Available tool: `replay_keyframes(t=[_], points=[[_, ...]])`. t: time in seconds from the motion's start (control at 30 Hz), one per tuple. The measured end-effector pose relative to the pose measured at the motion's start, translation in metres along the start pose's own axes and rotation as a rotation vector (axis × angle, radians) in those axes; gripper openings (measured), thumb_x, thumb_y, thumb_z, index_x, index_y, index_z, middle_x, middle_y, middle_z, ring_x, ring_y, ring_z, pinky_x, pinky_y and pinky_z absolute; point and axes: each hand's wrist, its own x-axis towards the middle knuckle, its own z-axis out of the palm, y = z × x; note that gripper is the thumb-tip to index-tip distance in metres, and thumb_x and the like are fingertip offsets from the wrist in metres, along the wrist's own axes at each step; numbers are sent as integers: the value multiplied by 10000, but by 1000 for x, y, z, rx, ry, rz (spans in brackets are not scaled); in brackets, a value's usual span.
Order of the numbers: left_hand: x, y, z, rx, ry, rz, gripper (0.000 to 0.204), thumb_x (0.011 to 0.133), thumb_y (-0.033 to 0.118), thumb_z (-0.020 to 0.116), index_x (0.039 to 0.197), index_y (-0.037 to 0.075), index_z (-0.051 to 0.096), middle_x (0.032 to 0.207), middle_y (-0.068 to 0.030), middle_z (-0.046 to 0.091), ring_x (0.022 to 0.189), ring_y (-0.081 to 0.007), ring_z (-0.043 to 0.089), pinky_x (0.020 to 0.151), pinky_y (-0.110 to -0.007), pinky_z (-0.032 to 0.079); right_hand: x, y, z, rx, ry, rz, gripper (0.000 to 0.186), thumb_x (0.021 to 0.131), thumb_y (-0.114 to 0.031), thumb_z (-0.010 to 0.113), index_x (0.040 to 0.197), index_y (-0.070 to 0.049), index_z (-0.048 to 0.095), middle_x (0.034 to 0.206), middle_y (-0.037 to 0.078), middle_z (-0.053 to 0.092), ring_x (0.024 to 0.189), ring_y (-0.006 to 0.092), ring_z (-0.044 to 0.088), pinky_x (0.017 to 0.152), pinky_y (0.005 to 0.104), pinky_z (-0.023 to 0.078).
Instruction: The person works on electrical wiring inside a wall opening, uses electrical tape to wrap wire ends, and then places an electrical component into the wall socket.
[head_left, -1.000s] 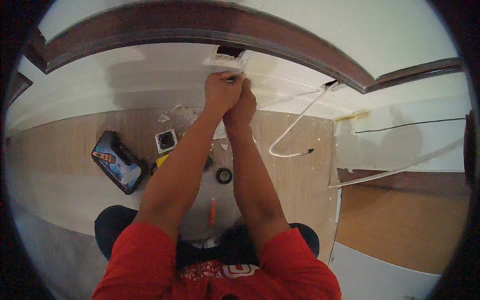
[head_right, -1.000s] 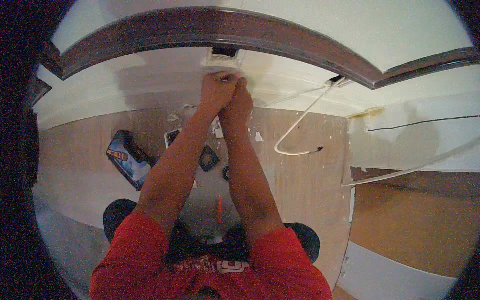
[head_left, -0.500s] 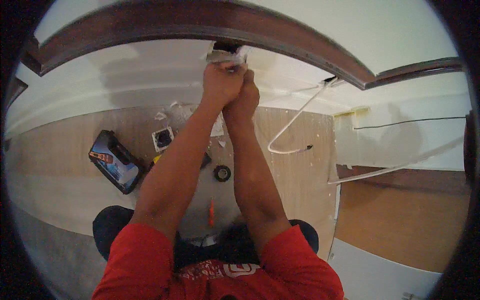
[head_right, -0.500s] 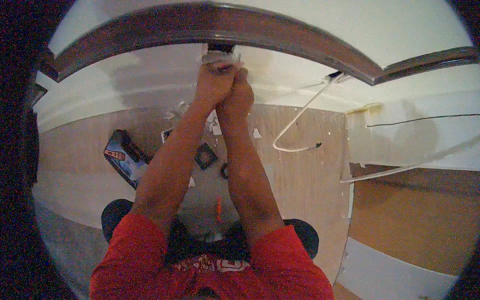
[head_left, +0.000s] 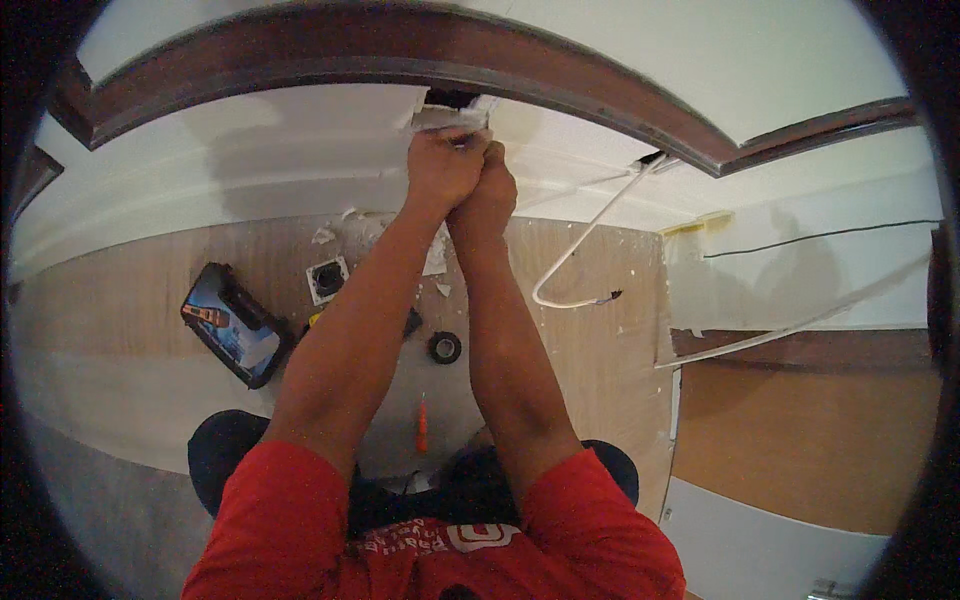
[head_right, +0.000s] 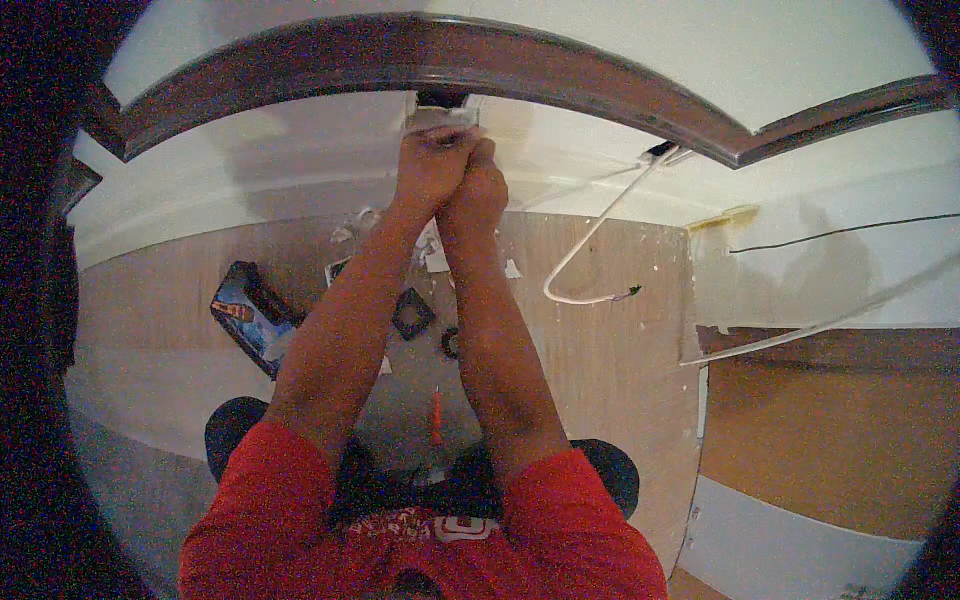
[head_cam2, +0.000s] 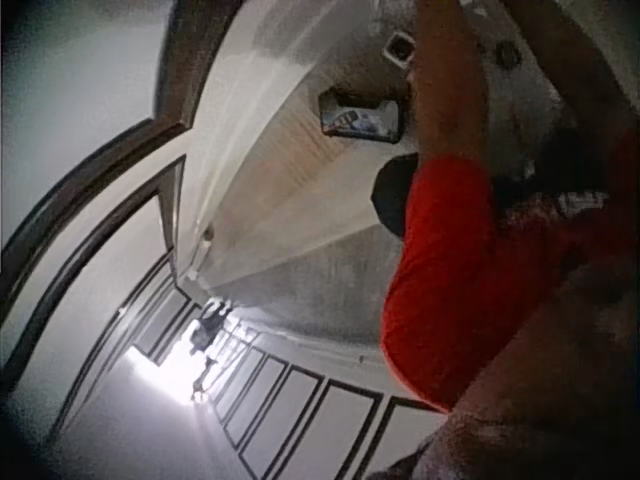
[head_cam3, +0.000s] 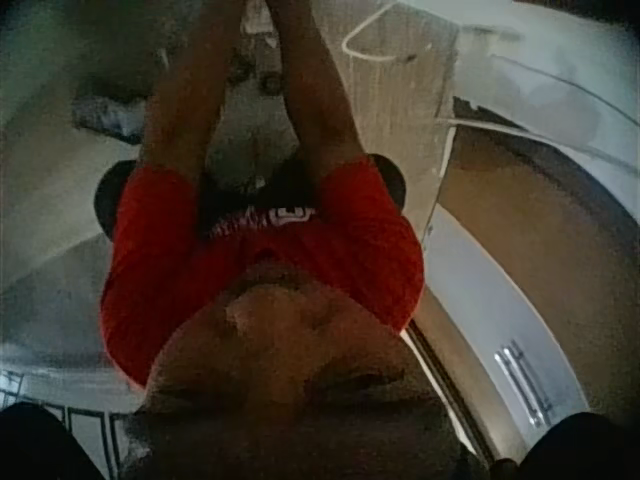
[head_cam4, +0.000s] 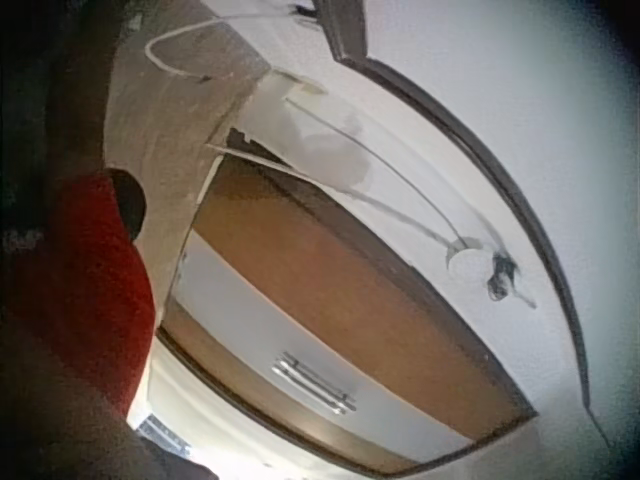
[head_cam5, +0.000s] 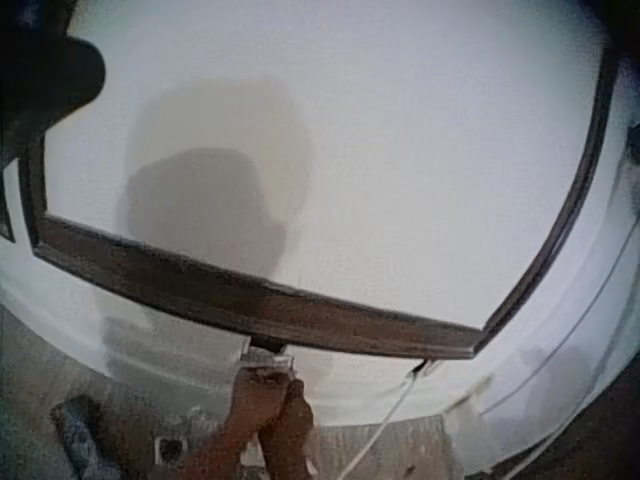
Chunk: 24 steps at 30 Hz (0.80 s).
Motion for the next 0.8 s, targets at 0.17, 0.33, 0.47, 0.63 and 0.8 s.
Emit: replay_keyframes(t=[0.17, 0.33, 0.47, 0.63, 0.8], points=[[3, -6, 3, -89, 109, 104, 287, 804, 300, 718, 860, 20, 740, 829, -152, 720, 794, -285, 692, 762, -374, 528, 5, 0, 4, -18, -27, 27, 296, 817, -258, 671, 972, -43, 539, 815, 202, 672, 809, 403, 661, 688, 472, 511], [-3, -17, 5, 128, 8, 74, 321, 794, 354, 690, 840, 41, 740, 816, -176, 706, 825, -326, 690, 768, -386, 529, -7, 3, -6, -138, -104, 3, 362, 902, -353, 556, 1017, -15, 496, 805, 239, 663, 796, 412, 668, 681, 505, 517], [9, -11, 1, -38, -12, -43, 326, 779, 352, 700, 828, 32, 740, 790, -173, 707, 814, -301, 699, 739, -378, 529, 5, -2, 1, -98, -24, 41, 314, 809, -273, 678, 955, -31, 542, 822, 225, 671, 813, 417, 660, 688, 479, 519], [-4, 15, -7, -107, 41, -34, 347, 775, 378, 721, 740, 33, 722, 713, -120, 695, 702, -233, 676, 723, -367, 526, -4, -8, -10, 90, -28, 56, 257, 857, -267, 624, 902, -22, 561, 804, 242, 659, 791, 437, 650, 668, 503, 497], [11, 26, -11, -331, 19, -68, 298, 788, 292, 750, 765, 2, 684, 681, -67, 659, 643, -180, 633, 641, -327, 538, -14, -5, -3, 163, 175, 50, 226, 933, -218, 495, 870, -13, 567, 743, 238, 632, 692, 447, 625, 622, 511, 484]])
